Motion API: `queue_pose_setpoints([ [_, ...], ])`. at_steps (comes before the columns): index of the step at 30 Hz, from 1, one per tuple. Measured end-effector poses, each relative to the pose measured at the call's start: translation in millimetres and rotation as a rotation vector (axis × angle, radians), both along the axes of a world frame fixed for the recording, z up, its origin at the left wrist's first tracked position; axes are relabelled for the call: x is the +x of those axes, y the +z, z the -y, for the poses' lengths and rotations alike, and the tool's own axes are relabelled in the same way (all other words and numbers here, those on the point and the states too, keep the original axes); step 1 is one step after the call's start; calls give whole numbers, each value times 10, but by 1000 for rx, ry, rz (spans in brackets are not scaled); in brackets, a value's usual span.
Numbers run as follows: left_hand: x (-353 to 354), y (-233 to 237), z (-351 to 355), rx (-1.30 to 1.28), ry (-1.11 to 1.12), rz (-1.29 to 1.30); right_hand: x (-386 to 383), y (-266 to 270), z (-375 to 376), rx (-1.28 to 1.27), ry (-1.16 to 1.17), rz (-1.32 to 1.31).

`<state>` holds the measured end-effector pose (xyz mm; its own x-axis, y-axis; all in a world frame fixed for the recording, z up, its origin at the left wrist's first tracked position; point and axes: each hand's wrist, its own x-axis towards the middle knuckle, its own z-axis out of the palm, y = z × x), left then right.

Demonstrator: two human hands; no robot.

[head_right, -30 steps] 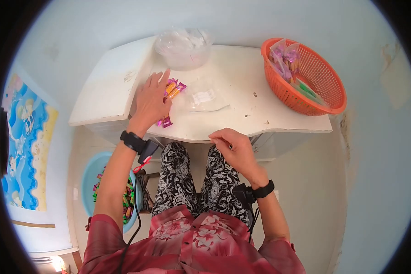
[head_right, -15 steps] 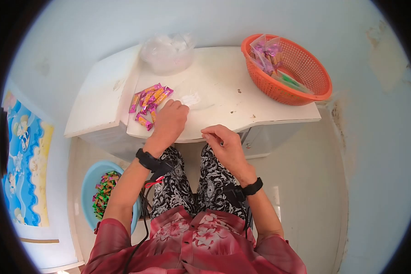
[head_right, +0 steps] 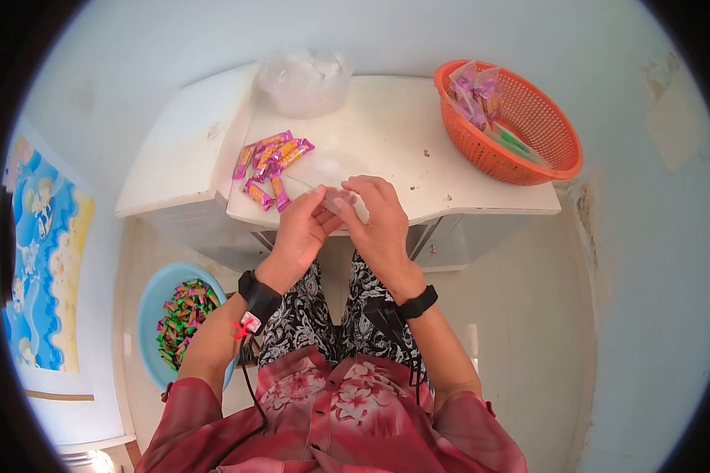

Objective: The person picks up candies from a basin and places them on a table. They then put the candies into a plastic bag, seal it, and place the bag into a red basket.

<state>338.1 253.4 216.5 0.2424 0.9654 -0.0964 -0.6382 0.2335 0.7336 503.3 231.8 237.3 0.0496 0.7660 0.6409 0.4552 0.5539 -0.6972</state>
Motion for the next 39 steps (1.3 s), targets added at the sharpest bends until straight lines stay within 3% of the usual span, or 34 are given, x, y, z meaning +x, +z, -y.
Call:
queue_pose_setpoints([
  [5,54,-60,195,-17,-103,-60,21,-191,-32,-120,-56,116],
  [14,20,-70,227,4,-67,-289,146,-373,-94,-188,91,-38],
  [17,29,-66,242,7,-64,-350,165,-414,-130,-275,204,-270],
  [29,-69,-24,339,-7,-45,-434,304,-402,-220,-403,199,-285],
  [32,-133,160,459,137,67,-815,273,-284,-164,-279,115,-88],
  [35,-206,43,392,479,472,-1056,232,-199,-125,-92,32,123],
  [38,-208,277,266,845,737,-1273,226,-140,-115,32,49,241],
  [39,-229,267,217,915,723,-1339,222,-145,-117,60,53,258],
])
